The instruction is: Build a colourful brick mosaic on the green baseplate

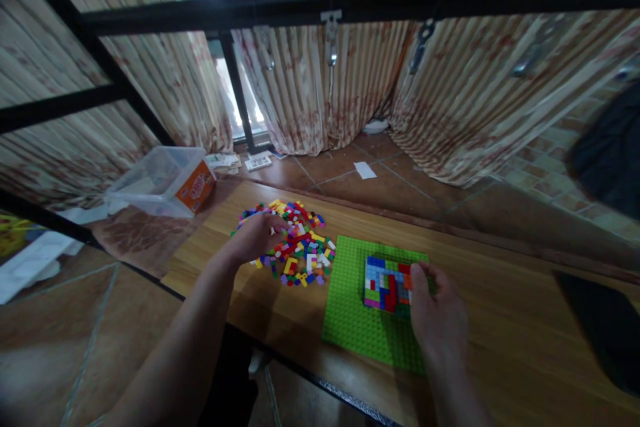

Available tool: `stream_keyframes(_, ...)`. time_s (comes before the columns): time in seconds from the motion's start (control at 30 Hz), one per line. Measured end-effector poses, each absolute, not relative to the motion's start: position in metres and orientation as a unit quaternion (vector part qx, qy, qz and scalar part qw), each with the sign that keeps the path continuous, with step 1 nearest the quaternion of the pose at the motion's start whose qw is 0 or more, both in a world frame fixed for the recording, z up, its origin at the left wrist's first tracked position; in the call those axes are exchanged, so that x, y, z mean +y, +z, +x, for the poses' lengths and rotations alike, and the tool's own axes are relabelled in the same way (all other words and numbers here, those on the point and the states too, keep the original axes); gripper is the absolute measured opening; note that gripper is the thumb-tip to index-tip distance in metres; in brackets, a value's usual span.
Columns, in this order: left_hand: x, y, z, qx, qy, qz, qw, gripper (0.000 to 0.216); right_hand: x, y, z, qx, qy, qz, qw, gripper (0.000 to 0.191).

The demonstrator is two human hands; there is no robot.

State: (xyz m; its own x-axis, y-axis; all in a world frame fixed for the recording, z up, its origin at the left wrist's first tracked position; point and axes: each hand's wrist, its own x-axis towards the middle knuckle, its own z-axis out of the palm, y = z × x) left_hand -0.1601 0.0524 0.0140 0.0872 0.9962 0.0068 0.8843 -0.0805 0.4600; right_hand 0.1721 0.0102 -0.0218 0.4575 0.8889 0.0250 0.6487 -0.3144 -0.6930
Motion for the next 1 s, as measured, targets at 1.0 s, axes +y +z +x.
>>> stream_keyframes(1.0,0.038,0.021,-0.117,0.673,0.045,0.721,0.161,0.023,0.017,-0.030,0.177,-0.516,0.180,-0.780,0.305,0.056)
